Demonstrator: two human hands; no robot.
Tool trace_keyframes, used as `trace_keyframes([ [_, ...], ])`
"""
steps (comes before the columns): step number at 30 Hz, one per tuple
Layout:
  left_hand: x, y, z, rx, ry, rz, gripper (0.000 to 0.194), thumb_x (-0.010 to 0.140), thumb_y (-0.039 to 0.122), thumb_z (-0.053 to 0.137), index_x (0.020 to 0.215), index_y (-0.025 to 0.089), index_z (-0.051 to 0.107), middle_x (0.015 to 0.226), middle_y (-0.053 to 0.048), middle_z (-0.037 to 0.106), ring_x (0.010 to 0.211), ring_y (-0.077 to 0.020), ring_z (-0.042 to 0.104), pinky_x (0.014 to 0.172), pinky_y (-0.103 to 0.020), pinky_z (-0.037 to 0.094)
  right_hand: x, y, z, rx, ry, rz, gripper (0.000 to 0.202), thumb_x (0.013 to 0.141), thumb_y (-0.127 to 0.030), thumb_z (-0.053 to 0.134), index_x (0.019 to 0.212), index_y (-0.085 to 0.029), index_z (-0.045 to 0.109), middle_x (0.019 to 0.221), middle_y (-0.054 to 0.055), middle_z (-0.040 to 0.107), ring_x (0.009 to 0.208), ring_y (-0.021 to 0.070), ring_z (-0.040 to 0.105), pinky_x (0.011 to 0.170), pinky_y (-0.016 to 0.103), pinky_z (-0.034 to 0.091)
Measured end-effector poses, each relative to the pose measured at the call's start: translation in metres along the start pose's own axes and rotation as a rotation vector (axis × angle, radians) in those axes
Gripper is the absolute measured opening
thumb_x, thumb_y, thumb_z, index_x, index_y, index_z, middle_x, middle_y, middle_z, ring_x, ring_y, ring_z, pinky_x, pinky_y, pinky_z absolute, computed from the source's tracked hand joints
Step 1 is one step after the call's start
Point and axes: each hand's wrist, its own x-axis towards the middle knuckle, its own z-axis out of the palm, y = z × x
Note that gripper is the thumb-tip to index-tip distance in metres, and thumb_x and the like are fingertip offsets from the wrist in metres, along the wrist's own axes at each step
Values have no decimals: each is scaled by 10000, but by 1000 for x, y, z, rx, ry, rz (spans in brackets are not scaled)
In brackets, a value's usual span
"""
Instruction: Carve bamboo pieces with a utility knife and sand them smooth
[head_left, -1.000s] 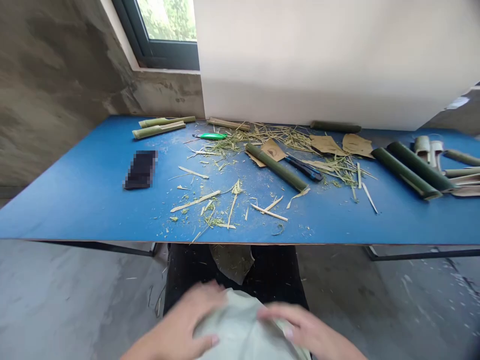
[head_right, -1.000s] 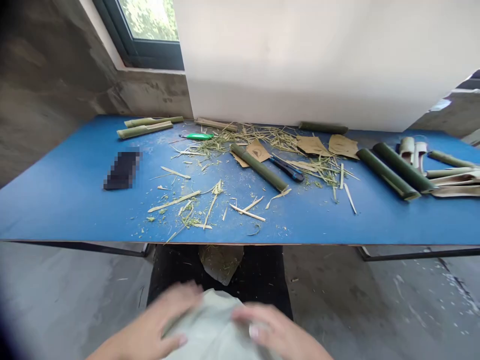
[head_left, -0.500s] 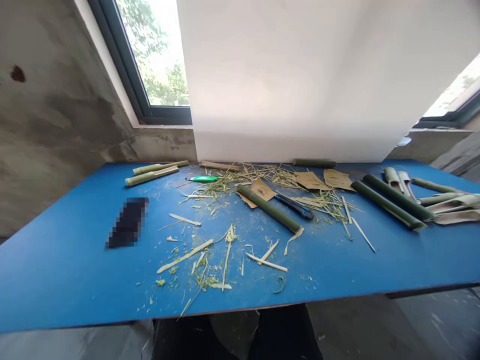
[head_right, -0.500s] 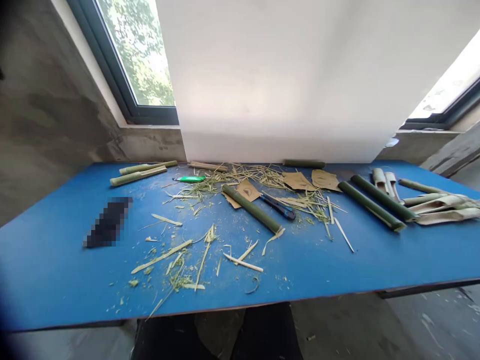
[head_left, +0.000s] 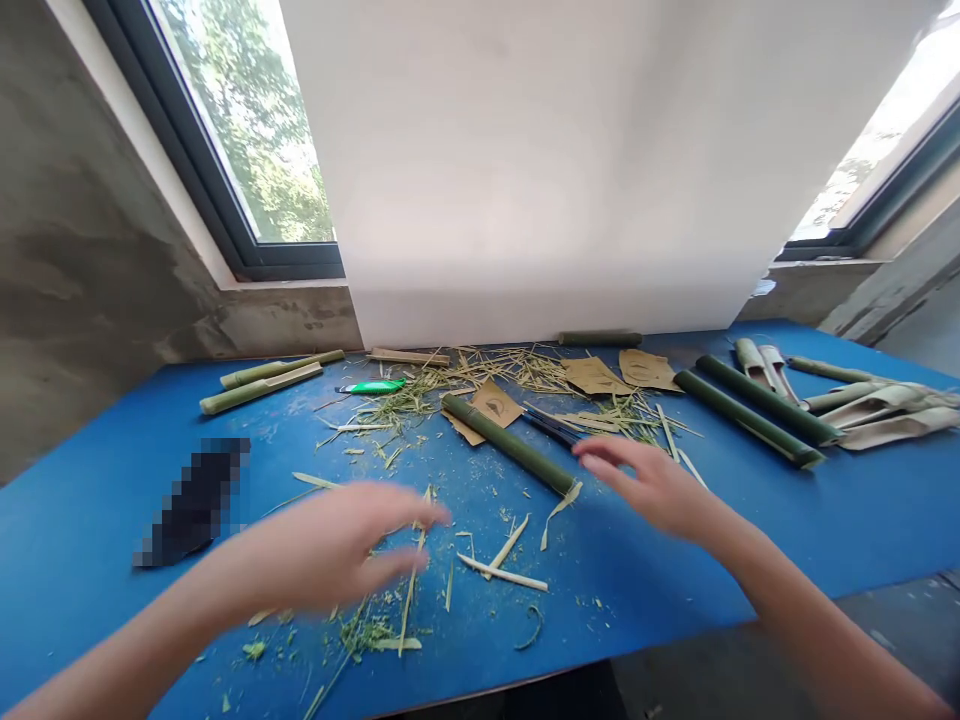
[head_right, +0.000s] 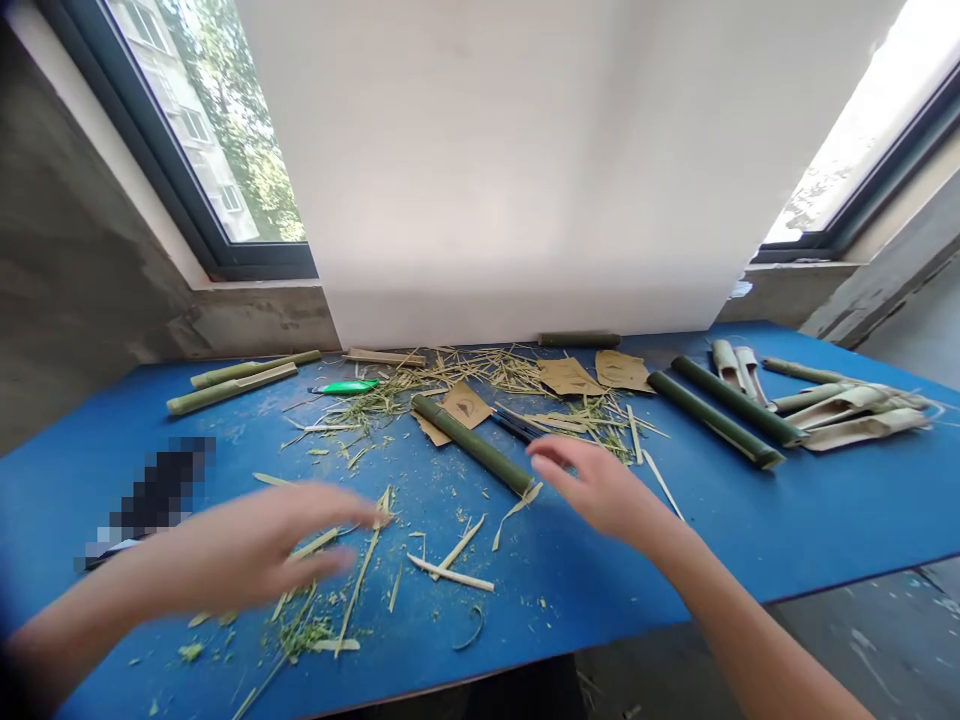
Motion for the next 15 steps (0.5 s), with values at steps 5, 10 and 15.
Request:
trace_keyframes([
  [5, 175, -4, -39, 503, -25, 115, 542, 902, 109, 519, 1424, 237, 582, 1443, -107, 625, 1240, -306, 630, 983, -430, 511, 112, 20, 9, -474, 1, -16, 526, 973, -557, 488, 1253, -150, 671, 1297, 180, 677, 1153, 371, 646, 960, 485, 520],
  [10, 234, -40, 4, 644, -41, 272, 303, 881, 71, 572, 1132, 171, 711, 1123, -139, 751, 1125, -299, 669, 930, -402, 495, 110, 44, 23, -422, 35, -38, 489, 1012, -530, 424, 1248, -160, 638, 1261, 173, 684, 1101, 349, 668, 951, 471, 517],
  [15, 215, -66, -4, 590, -3, 303, 357, 948, 78, 494, 1219, 214, 684, 1170, -103, 744, 1114, -253, 677, 906, -355, 503, 99, 52, 8, -59, 231, -63, 530, 1028, -570, 366, 1332, -184, 567, 1287, 163, 678, 1156, 323, 660, 954, 438, 534],
])
